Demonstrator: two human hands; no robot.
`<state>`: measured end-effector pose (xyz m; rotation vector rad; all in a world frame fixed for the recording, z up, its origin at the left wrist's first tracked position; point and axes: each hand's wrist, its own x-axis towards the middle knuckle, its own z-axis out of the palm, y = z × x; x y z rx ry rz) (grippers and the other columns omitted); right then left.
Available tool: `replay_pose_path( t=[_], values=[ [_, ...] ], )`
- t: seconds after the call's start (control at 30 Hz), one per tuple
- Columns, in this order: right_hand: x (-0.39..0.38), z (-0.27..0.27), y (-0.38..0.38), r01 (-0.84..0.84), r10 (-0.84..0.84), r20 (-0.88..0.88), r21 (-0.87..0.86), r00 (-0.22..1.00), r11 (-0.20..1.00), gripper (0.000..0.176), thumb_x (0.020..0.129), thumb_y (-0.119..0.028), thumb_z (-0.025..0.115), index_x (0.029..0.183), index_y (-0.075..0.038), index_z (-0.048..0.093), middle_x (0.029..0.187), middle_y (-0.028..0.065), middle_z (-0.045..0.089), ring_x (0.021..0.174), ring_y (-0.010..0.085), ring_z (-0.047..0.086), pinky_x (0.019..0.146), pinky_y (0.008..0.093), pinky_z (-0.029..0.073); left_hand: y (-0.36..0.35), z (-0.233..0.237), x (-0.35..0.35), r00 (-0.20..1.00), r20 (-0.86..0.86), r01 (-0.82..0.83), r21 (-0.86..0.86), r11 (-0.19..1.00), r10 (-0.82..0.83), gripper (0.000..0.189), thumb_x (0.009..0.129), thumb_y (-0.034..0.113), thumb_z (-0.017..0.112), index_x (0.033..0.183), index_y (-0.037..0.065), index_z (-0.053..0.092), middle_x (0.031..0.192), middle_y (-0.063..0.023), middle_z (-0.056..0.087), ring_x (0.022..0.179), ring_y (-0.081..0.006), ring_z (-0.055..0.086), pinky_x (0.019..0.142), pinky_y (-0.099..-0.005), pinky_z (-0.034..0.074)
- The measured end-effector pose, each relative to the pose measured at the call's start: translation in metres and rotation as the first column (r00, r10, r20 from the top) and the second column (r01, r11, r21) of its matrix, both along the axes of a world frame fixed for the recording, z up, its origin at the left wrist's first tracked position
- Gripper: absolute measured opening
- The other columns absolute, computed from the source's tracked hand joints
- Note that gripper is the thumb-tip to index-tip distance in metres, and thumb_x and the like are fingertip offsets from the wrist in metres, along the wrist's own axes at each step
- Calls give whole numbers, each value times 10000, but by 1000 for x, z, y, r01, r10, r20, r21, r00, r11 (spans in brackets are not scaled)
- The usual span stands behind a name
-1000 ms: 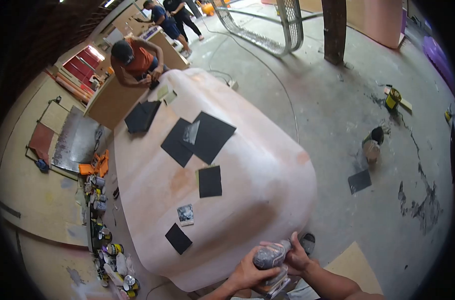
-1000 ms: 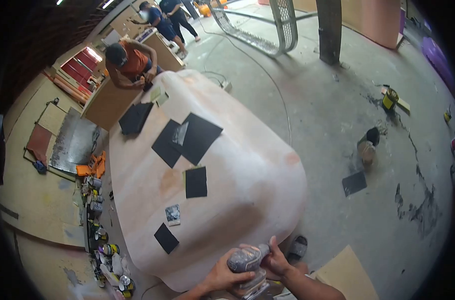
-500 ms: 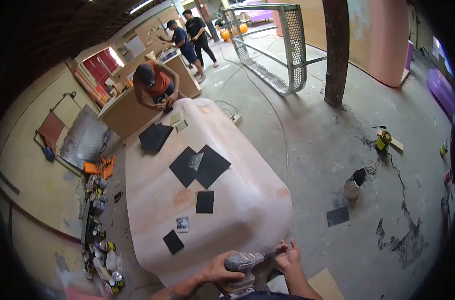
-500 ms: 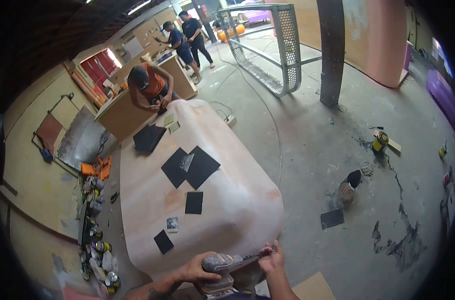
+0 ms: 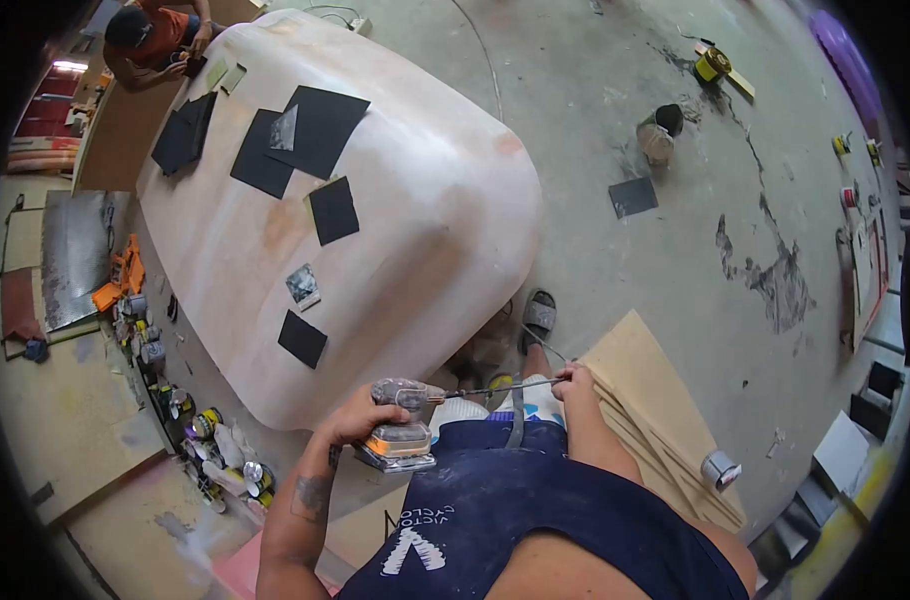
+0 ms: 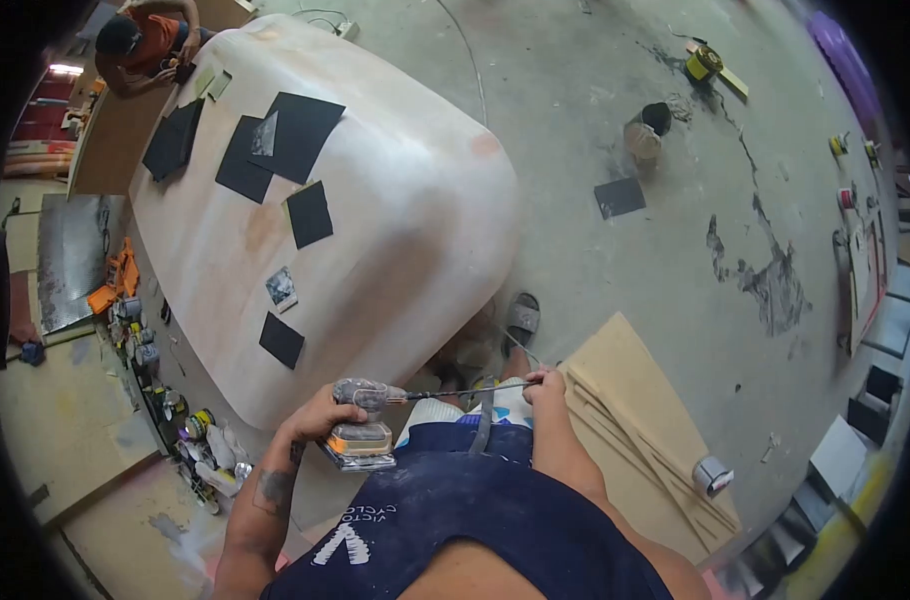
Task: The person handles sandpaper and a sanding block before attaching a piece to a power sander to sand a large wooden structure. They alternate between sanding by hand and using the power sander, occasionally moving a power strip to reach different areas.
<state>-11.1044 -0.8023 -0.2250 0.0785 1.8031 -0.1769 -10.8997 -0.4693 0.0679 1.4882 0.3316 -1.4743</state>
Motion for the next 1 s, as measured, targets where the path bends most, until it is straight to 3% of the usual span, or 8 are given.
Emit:
replay_pose_path(
  t=[0.17, 0.43, 0.6, 0.7, 0.73, 0.8, 0.9, 1.0],
  values=[
    [-45, 39, 12, 75, -60, 83, -184, 995, 980, 215, 944, -118, 425, 735, -161, 454, 558, -58, 339, 417, 92, 258, 388, 242, 232, 34, -44, -4, 996, -57, 62, -113, 992, -68, 362, 801, 96, 750, 1135, -25, 681, 1004, -69, 724, 924, -143, 671, 866, -303, 540],
    [-57, 117, -6, 166, -82, 227, -384, 971, 908, 120, 929, -64, 440, 921, -123, 544, 585, -61, 357, 421, 89, 264, 399, 255, 231, 16, -18, 0, 970, 56, 242, -224, 944, -236, 484, 768, 58, 763, 1227, -26, 634, 1090, -63, 698, 975, -153, 650, 902, -307, 523],
    [-66, 62, 22, -228, 284, 255, -225, 924, 947, 185, 894, 16, 442, 1013, -50, 568, 604, 31, 386, 471, 158, 415, 427, 321, 379, -5, -4, 10, 967, 134, 239, -170, 956, -218, 432, 776, 29, 728, 1191, -42, 635, 1047, -75, 700, 937, -150, 651, 876, -314, 535],
    [-73, -21, 76, -440, 388, 391, 47, 834, 897, 120, 871, -26, 521, 943, 0, 613, 770, 136, 617, 651, 280, 607, 538, 415, 495, -33, 0, 10, 956, 113, 278, -58, 959, -270, 468, 772, -20, 650, 1236, -65, 611, 1175, -125, 691, 1028, -184, 655, 936, -341, 533],
    [-68, -36, 90, -578, 501, 433, 59, 750, 814, 114, 863, -40, 548, 920, 17, 628, 825, 171, 694, 711, 321, 671, 575, 446, 533, -46, -3, 10, 945, 127, 310, -54, 949, -302, 473, 778, -28, 628, 1247, -75, 601, 1215, -143, 685, 1050, -190, 654, 938, -351, 537],
    [-36, 1, 83, -989, 925, 374, -100, 63, 107, 214, 880, -88, 526, 997, 33, 658, 985, 247, 715, 900, 381, 716, 729, 498, 571, -76, -1, 8, 936, 73, 332, 144, 932, -345, 447, 783, 0, 636, 1224, -73, 619, 1179, -141, 700, 948, -192, 685, 884, -354, 560],
    [-26, 17, 86, -933, 932, 197, -260, -304, -249, 291, 899, -129, 516, 1096, 29, 661, 1087, 265, 700, 1060, 399, 686, 855, 501, 562, -108, -6, 19, 857, 0, 483, 350, 802, -516, 418, 759, 22, 726, 1164, -44, 646, 1041, -100, 706, 939, -182, 674, 855, -349, 570],
    [-30, -15, 74, -997, 993, -99, -35, 67, 64, 303, 908, -150, 513, 1099, 18, 678, 1184, 245, 679, 1104, 405, 664, 930, 491, 534, -162, -9, 7, 829, -12, 528, 344, 776, -559, 455, 751, 40, 755, 1180, -44, 628, 1025, -94, 700, 939, -183, 668, 869, -350, 561]
  ],
)
